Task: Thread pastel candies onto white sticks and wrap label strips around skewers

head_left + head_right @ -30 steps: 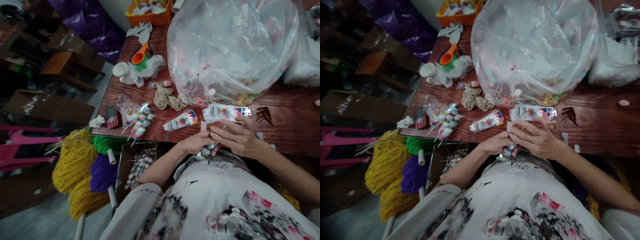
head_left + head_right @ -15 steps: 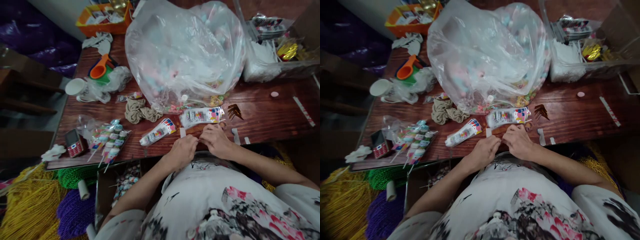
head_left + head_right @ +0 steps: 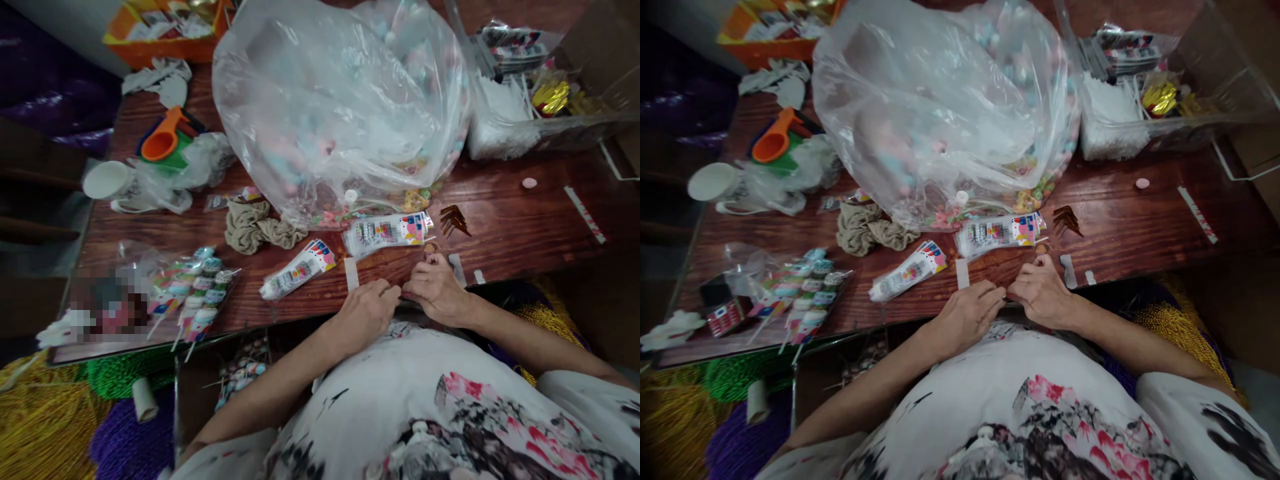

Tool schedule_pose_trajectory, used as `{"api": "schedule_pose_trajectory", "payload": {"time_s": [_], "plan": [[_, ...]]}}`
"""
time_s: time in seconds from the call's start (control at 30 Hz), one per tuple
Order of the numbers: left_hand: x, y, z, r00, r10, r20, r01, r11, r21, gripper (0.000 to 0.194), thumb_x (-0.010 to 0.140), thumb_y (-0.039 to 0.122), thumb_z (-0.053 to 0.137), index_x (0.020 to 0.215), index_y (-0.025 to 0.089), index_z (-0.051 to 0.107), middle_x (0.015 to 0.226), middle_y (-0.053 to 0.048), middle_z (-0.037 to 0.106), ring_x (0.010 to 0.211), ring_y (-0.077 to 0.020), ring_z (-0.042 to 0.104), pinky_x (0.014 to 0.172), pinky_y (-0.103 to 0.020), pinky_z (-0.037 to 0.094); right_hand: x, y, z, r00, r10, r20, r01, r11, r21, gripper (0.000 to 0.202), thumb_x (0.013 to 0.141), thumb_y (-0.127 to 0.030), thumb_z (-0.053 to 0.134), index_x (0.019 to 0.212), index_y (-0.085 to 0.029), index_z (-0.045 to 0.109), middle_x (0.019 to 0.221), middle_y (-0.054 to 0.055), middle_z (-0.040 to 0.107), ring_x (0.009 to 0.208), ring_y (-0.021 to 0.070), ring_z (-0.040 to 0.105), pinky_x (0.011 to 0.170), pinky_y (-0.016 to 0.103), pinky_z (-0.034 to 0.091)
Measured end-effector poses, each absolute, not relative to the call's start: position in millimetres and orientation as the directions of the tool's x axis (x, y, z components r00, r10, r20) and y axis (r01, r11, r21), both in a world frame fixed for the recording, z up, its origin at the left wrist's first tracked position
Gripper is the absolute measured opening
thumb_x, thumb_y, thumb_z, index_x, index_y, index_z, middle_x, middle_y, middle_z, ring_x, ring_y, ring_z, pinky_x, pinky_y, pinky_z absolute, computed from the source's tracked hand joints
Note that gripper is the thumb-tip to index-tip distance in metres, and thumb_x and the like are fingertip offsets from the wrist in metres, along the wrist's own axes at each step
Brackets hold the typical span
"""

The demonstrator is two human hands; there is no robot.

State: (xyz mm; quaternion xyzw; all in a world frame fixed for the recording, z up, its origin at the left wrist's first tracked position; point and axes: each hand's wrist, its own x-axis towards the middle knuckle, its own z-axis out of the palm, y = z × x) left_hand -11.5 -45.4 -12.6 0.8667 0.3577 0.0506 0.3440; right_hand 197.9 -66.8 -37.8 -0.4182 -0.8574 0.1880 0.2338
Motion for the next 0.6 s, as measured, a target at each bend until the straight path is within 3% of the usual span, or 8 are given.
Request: {"api": "schedule_pose_trajectory", "payload": {"time_s": [0.07,0.13,0.23,0.3,0.43,0.6], "plan": [[-7,-49,-16,0.728,0.68,-0.085,0.624,-0.606,0.493,0.029,0.097,0.02,0.039,0.092,0.015,0.067,0.087,-0.009,0.064,0.079,-0.0176,0.059,0.076,-0.03,0.05,205,-64,-34,-0.504,0.847,0.17,0.64,0.498,-0.586,0.016,0.096,-0.022,0.056,0.087,-0.021,0.07,0.08,0.0,0.072,0.082,0.0156,0.057,0.08,0.038,0.028],[-7,-47,-21,0.703,0.711,-0.016,0.628,-0.61,0.483,0.028,0.097,0.02,0.04,0.093,0.015,0.067,0.087,-0.008,0.065,0.078,-0.0167,0.059,0.074,-0.028,0.049,223,-56,-31,-0.417,0.894,0.162,0.689,0.427,-0.586,0.013,0.096,-0.026,0.058,0.092,-0.023,0.07,0.09,0.001,0.074,0.09,0.0177,0.059,0.082,0.038,0.029],[-16,-38,-27,0.623,0.78,0.062,0.565,-0.503,0.654,0.029,0.098,0.023,0.043,0.093,0.017,0.07,0.084,-0.007,0.066,0.078,-0.0147,0.06,0.074,-0.026,0.047,260,-39,-35,-0.114,0.958,0.264,0.887,0.218,-0.408,0.017,0.095,-0.029,0.057,0.105,-0.023,0.07,0.106,0.006,0.073,0.101,0.0245,0.057,0.086,0.041,0.029],[-21,-33,-28,0.549,0.834,0.056,0.476,-0.367,0.799,0.028,0.097,0.027,0.047,0.094,0.017,0.073,0.081,-0.005,0.068,0.074,-0.0132,0.06,0.071,-0.025,0.046,281,-31,-45,0.013,0.959,0.283,0.963,0.064,-0.26,0.021,0.094,-0.026,0.055,0.106,-0.021,0.071,0.107,0.009,0.072,0.097,0.0265,0.056,0.084,0.043,0.028],[-19,-34,-31,0.42,0.902,-0.102,0.269,-0.017,0.963,0.023,0.089,0.033,0.062,0.093,0.018,0.078,0.075,-0.002,0.067,0.062,-0.0099,0.056,0.059,-0.023,0.043,288,-35,-64,-0.062,0.975,0.213,0.984,0.096,-0.152,0.024,0.092,-0.018,0.051,0.104,-0.02,0.072,0.103,0.009,0.073,0.092,0.0238,0.06,0.079,0.04,0.027],[-15,-38,-31,0.259,0.899,-0.353,0.089,0.341,0.936,0.023,0.074,0.036,0.076,0.086,0.017,0.079,0.071,-0.001,0.067,0.057,-0.0084,0.056,0.054,-0.022,0.046,285,-58,-66,-0.053,0.965,0.256,0.948,0.13,-0.291,0.022,0.091,-0.019,0.054,0.103,-0.021,0.073,0.1,0.007,0.075,0.092,0.0214,0.065,0.08,0.038,0.032]]}}
